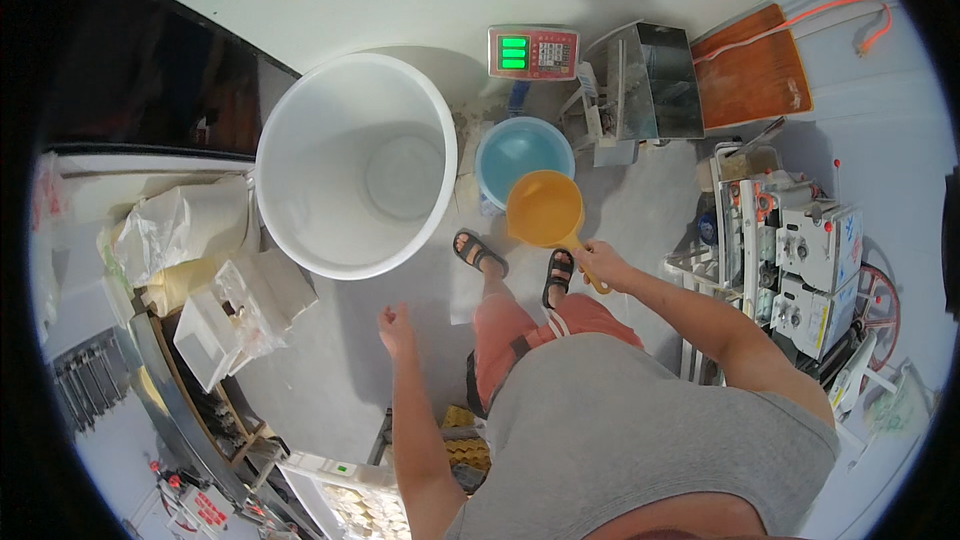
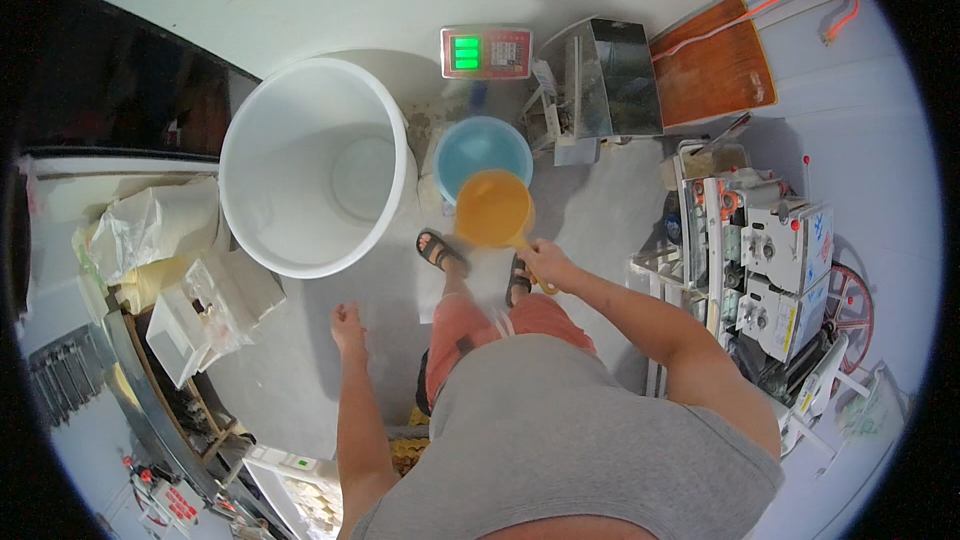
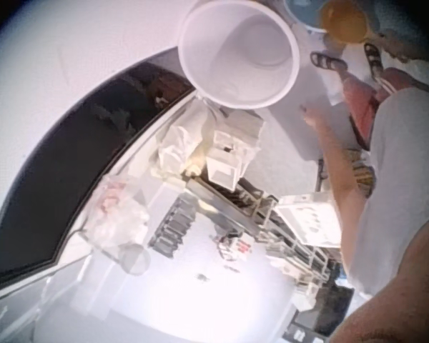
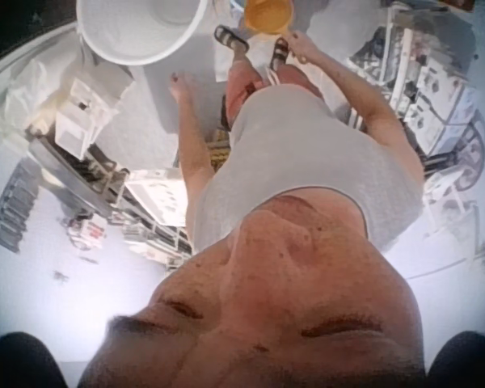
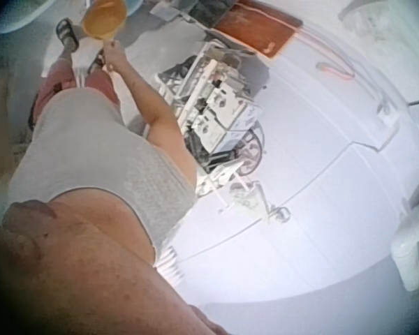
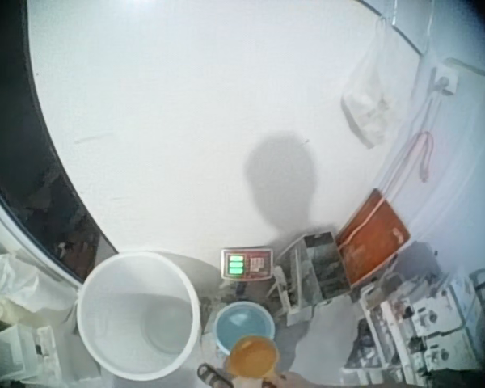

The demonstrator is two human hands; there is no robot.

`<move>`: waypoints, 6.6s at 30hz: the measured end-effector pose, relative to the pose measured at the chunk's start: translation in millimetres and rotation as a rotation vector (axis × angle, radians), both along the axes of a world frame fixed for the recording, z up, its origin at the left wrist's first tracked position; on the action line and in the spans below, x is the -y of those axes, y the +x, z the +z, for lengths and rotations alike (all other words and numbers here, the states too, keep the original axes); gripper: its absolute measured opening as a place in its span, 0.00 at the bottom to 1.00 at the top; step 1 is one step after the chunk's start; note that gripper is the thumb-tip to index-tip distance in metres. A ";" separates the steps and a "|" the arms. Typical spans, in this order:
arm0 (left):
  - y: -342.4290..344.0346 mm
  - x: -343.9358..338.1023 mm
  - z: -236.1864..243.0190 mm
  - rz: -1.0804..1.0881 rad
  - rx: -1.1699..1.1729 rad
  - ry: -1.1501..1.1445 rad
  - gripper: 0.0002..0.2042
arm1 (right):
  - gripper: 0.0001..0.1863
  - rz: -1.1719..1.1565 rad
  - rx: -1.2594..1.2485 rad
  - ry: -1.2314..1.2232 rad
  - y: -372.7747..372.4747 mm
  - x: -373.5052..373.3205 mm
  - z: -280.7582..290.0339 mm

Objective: The person scoops water from a large white bucket into a blue basin using a yellow scoop, then cracks several eggs into the basin. The person carries the basin to a work table and places a large container of dough onto a dough sheeter.

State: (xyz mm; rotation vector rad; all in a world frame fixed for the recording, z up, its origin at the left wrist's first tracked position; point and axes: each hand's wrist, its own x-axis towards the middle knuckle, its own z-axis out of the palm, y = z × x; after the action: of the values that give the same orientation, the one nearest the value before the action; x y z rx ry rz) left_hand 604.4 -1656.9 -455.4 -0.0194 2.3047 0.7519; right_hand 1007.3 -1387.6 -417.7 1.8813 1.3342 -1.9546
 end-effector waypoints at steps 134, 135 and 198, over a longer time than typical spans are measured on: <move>-135.3 -116.9 -62.4 0.705 -0.231 0.151 0.23 | 0.20 0.581 0.047 0.520 -558.3 -114.8 -157.4; -130.9 -123.5 -59.0 0.722 -0.218 0.167 0.23 | 0.21 0.729 0.104 0.726 -544.7 -118.4 -173.4; 98.9 -429.6 -386.3 -0.249 -0.077 0.213 0.32 | 0.34 -0.104 -0.071 -0.172 29.3 -167.4 -412.8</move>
State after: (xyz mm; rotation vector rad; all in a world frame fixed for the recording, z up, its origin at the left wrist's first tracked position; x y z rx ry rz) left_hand 703.3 -1227.3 -841.8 0.3918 2.2327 0.8743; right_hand 1036.6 -1220.2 -830.5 1.8515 1.0652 -2.1285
